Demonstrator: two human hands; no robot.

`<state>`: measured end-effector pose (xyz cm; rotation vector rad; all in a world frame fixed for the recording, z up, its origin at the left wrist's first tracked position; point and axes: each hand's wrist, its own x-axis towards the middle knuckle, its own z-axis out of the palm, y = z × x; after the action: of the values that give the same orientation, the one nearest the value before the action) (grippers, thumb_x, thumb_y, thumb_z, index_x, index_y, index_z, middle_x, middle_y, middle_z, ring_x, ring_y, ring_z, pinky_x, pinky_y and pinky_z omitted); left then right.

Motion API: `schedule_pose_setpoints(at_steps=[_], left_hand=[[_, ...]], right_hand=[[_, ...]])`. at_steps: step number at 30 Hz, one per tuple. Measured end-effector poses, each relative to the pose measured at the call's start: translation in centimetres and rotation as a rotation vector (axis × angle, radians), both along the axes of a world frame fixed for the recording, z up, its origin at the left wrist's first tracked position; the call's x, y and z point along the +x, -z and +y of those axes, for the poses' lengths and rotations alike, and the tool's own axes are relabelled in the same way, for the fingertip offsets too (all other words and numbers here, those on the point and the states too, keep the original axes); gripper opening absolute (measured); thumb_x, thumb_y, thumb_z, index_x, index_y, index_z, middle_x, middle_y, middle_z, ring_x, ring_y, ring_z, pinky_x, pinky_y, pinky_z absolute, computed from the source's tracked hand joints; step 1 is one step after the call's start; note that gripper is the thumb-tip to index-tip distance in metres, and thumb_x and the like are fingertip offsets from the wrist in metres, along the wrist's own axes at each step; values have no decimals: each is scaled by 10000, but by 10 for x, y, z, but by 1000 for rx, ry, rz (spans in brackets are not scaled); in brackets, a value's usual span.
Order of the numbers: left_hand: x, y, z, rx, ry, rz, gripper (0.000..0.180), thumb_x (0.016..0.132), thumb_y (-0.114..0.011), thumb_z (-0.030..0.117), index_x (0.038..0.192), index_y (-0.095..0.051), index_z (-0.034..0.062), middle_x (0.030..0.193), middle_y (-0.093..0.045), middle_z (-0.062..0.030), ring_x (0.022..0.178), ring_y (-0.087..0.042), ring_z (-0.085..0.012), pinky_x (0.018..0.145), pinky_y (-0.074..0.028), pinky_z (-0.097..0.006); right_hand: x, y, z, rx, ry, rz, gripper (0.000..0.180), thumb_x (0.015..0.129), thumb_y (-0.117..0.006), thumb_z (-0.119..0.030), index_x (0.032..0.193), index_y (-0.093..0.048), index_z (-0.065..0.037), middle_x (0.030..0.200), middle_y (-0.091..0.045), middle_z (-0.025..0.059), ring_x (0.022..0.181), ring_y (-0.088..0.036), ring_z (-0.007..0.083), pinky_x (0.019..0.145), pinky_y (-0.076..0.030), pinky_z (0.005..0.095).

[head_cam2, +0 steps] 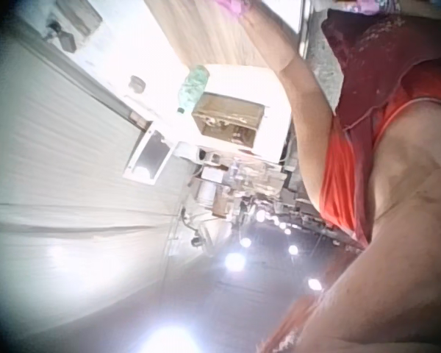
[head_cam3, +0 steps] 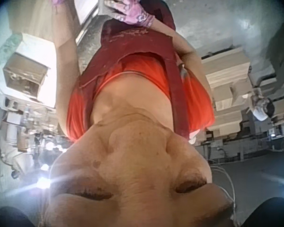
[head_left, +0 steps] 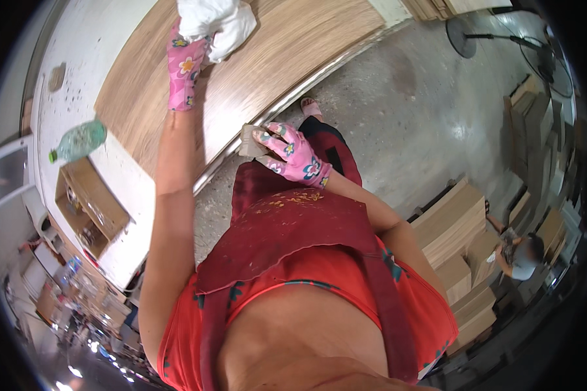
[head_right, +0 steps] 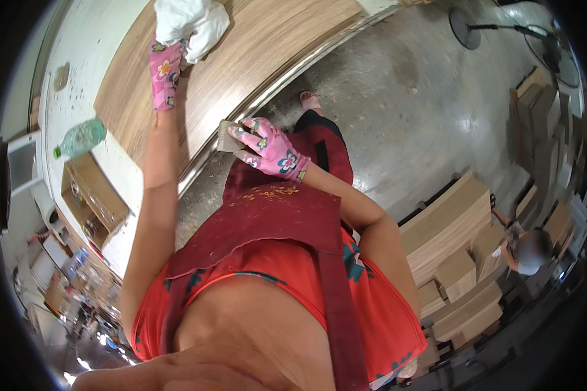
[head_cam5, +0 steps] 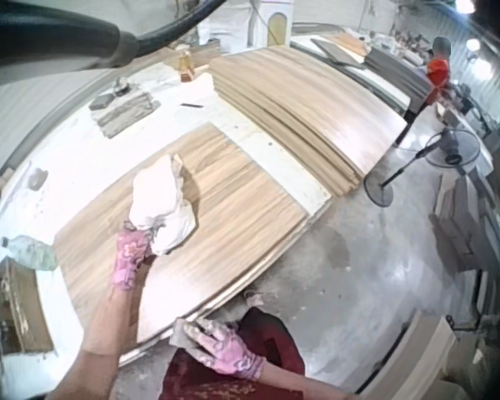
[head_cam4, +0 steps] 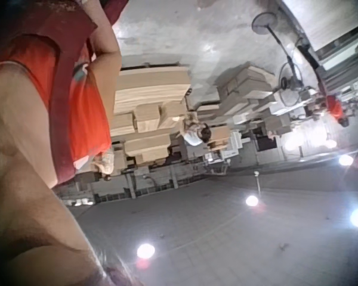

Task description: The person sands a wooden board with a sanding block and wipes the surface with a white cloth.

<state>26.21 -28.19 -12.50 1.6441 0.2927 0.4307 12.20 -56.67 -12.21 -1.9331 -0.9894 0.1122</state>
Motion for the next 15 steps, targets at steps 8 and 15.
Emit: schedule_pose_setpoints(at_steps=[8,15], left_hand=[[-204,-33,131,183,-221,91,669,688,-625,-83,1303,-370,-12,1159,-544,-159,1034,-579,-246,882,-493,-317],[-242,9,173,357,-91,-171,664,710,-619,-73,1318,-357,-29,1162,-516,-150,1002,-553,-202,853,-469,-279]], right_hand=[[72,-26,-35,-265,285,-513,433,709,-681,-177,1102,-582,-23,1069,-554,128,985,-526,285,847,-430,372],[-34,-59,95,-263,-192,385,206,819,-558,-250,941,-584,-86,871,-568,79,875,-551,234,767,-437,359]])
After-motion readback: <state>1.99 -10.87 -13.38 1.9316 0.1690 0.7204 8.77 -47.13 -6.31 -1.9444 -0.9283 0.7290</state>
